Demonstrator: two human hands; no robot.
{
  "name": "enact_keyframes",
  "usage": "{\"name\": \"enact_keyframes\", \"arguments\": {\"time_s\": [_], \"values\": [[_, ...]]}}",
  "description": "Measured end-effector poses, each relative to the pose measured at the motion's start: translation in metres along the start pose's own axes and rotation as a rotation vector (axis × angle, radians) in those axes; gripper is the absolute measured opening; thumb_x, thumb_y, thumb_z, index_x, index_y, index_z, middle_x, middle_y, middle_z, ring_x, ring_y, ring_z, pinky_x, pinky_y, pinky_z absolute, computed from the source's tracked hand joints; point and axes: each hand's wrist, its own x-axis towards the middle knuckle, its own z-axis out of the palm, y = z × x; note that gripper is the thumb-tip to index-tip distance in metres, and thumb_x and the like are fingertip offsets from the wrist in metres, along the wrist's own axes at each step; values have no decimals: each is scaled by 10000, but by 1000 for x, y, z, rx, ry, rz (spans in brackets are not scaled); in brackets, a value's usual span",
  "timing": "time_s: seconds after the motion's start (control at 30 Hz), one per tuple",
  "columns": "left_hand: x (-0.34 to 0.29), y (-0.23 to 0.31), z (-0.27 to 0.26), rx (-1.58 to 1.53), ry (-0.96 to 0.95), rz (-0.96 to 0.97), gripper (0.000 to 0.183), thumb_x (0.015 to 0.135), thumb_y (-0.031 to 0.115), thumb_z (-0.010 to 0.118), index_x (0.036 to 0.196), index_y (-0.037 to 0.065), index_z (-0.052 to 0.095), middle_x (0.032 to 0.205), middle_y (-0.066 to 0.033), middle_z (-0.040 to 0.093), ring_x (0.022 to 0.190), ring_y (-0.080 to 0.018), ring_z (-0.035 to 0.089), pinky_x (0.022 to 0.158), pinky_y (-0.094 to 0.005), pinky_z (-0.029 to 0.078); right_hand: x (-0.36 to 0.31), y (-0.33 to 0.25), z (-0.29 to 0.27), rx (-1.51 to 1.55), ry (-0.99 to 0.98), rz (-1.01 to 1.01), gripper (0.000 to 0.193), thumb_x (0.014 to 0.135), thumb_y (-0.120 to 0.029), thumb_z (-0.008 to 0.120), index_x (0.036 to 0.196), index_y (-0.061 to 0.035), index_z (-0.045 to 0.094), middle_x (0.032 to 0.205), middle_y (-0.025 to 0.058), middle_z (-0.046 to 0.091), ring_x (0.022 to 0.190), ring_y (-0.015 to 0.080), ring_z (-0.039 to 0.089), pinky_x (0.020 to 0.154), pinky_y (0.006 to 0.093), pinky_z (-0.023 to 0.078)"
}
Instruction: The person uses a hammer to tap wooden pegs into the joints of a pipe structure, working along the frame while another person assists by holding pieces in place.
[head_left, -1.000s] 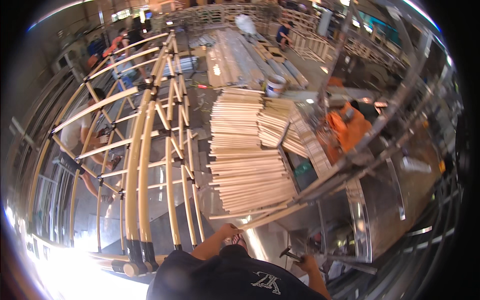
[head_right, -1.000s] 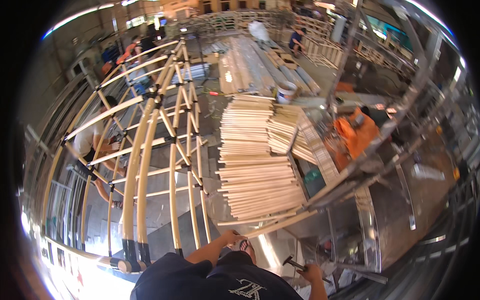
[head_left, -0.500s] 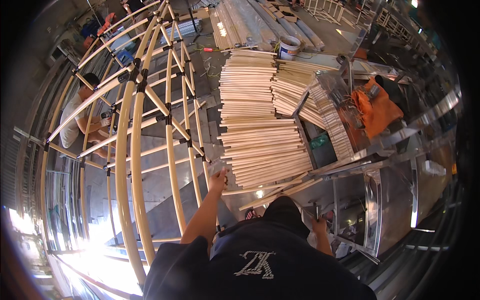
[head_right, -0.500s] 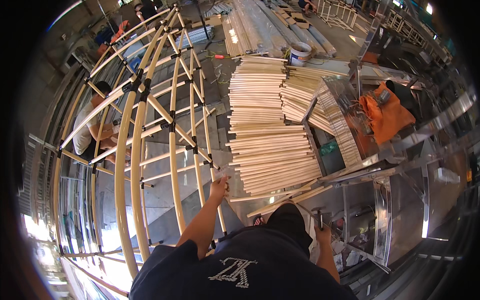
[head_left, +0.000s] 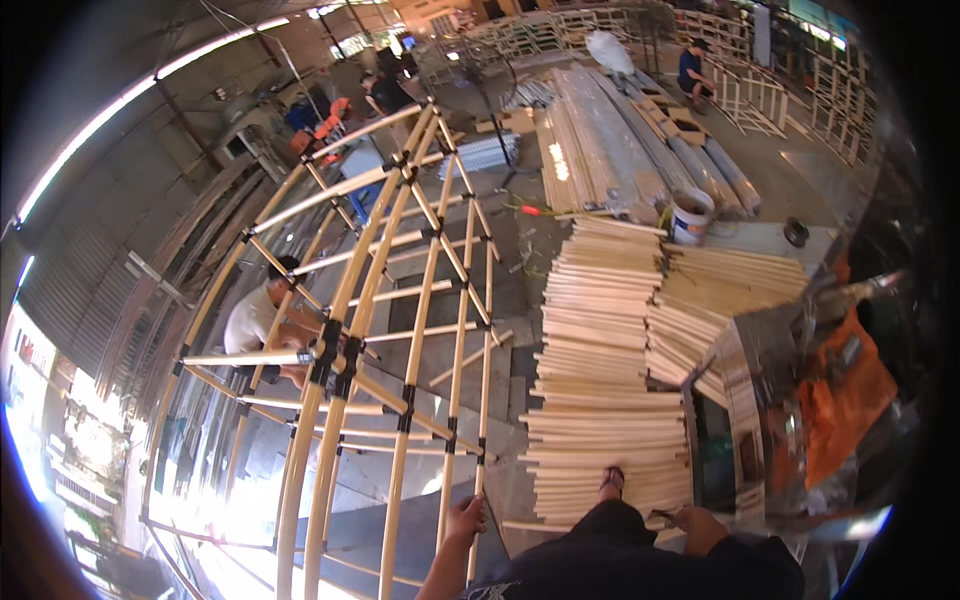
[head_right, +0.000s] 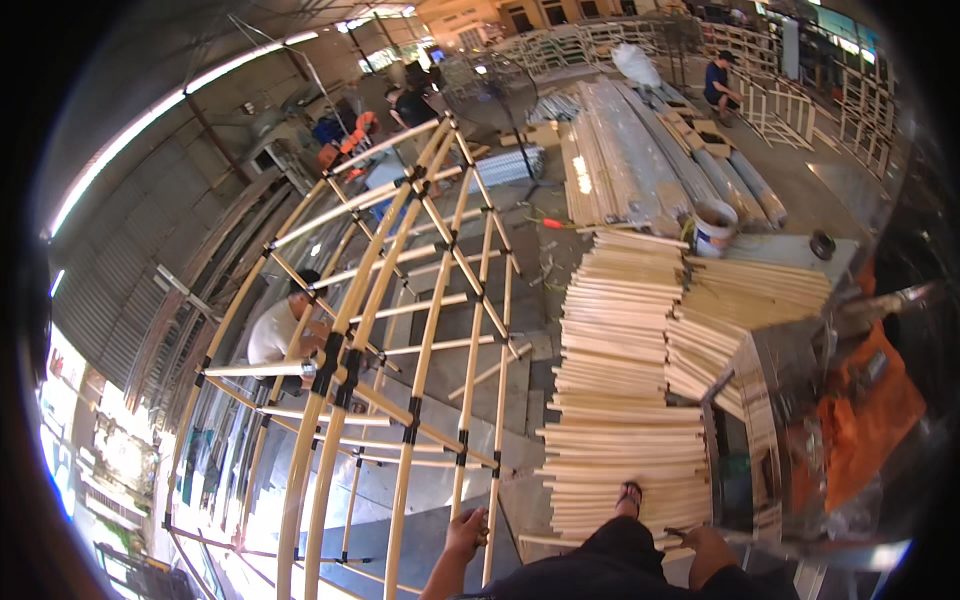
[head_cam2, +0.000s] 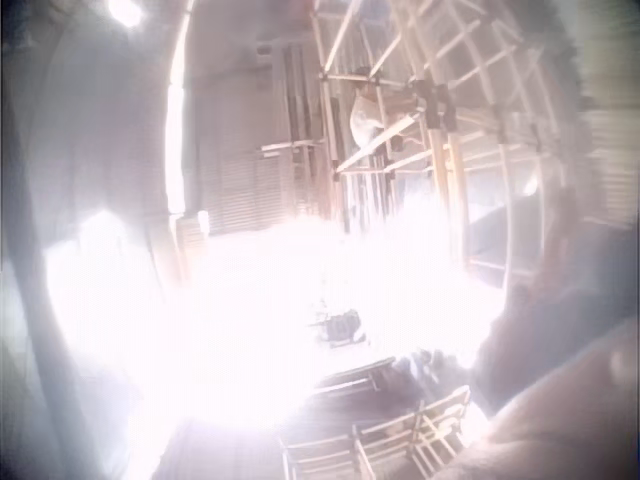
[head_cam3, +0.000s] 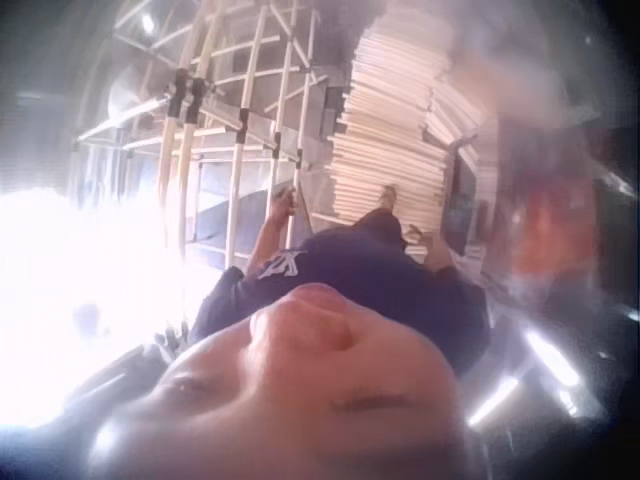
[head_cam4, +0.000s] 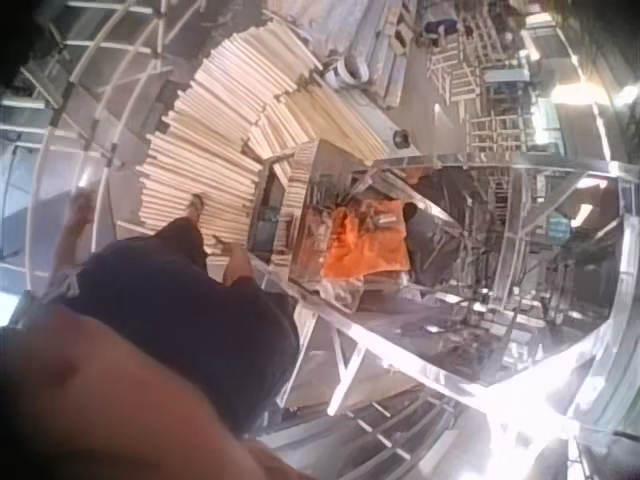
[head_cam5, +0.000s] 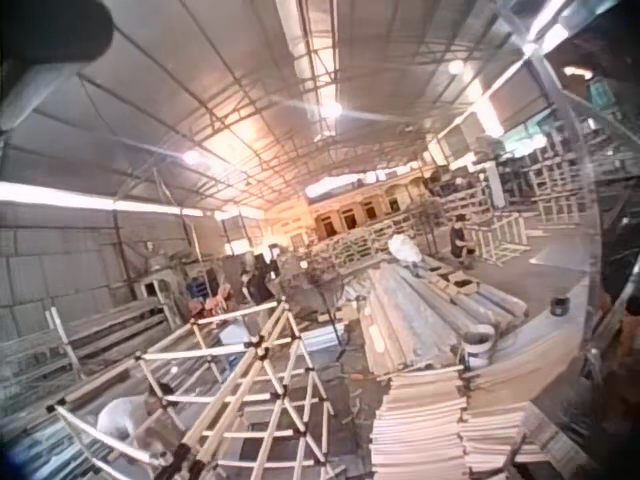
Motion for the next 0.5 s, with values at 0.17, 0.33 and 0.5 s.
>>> {"name": "enact_keyframes", "arguments": {"time_s": [0.17,0.33,0.5], "values": [[-40,223,35,467,197,434,391,905,279,792,1167,0,712,739,-13,638,615,-95,586,536,-269,455,14,-96,-216,559,202,-16,496,894,-440,733,802,43,664,650,161,655,535,281,641,508,432,496],[-116,372,14,441,430,1095,391,812,-16,796,1186,47,704,954,-55,716,872,-149,657,824,-312,536,-44,-169,-354,802,258,-237,433,976,-358,700,760,-82,446,546,23,367,396,154,326,403,357,288],[-153,426,5,690,648,1028,387,783,-14,805,1161,39,744,929,-35,703,867,-120,642,803,-287,517,-1,-189,-359,961,182,-372,424,939,-384,741,782,-92,476,571,3,394,402,131,342,372,307,277]]}}
